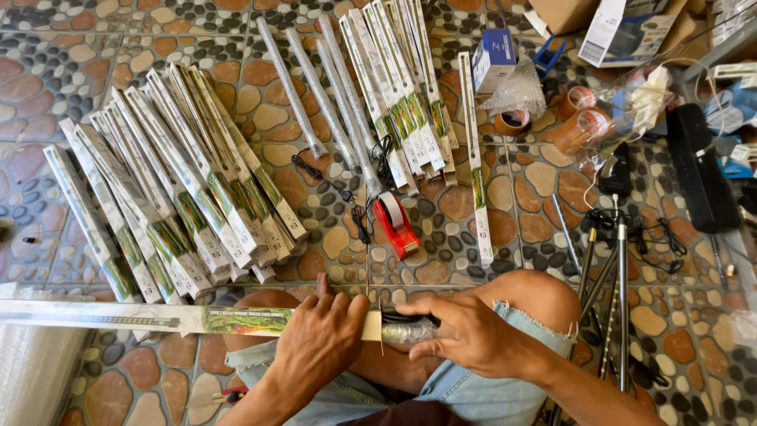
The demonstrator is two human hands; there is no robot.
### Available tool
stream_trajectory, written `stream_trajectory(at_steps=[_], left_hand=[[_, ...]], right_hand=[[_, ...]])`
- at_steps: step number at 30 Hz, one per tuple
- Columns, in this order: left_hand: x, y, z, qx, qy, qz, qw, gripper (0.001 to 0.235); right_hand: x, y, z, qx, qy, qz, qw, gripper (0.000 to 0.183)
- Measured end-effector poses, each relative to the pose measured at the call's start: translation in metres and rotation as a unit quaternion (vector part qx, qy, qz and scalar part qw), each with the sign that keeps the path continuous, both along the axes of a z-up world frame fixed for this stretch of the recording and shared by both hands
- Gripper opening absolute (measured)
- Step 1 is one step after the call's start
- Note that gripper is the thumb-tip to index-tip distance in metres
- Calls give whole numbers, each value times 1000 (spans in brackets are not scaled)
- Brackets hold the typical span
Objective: The person sits on the floor and wraps LED light strips with bubble wrap, then places them into cardboard boxes and seals them with tape. The person repeats this process for multiple LED strips.
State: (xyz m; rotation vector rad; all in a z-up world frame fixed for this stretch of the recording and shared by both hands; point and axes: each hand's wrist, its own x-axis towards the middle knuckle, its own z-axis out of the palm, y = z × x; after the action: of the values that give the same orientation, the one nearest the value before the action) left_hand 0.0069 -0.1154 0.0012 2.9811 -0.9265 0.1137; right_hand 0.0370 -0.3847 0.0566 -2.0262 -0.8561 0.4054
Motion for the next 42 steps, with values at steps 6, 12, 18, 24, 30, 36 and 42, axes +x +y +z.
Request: stream_trajectory(at_steps=[6,12,18,24,30,36,42], left_hand=[[6,8,10,-31,-28,-21,999,4],[-8,5,27,-47,-47,-26,997,7],[-28,-10,25,-38,-67,-47,996,12],[-48,-24,17,-68,-124,-69,988,20],[-78,-36,-15,-118,-116,-81,983,15],[-86,-41,-76,-135,-112,-130,976,8],[-61,-46,-93,-114,9,-52,992,20]], right_hand=[[10,-15,4,81,-135,-24,987,26],[-3,-11,22,92,-155,71,981,34],[-18,1,-2,177,-144,91,969,13],[-33,11,-13,159,-162,100,969,13],[-50,22,-4,116,-206,19,972,29],[-63,44,-27,89,-241,23,966,20],[-39,13,-11,-86,-34,-74,993,23]])
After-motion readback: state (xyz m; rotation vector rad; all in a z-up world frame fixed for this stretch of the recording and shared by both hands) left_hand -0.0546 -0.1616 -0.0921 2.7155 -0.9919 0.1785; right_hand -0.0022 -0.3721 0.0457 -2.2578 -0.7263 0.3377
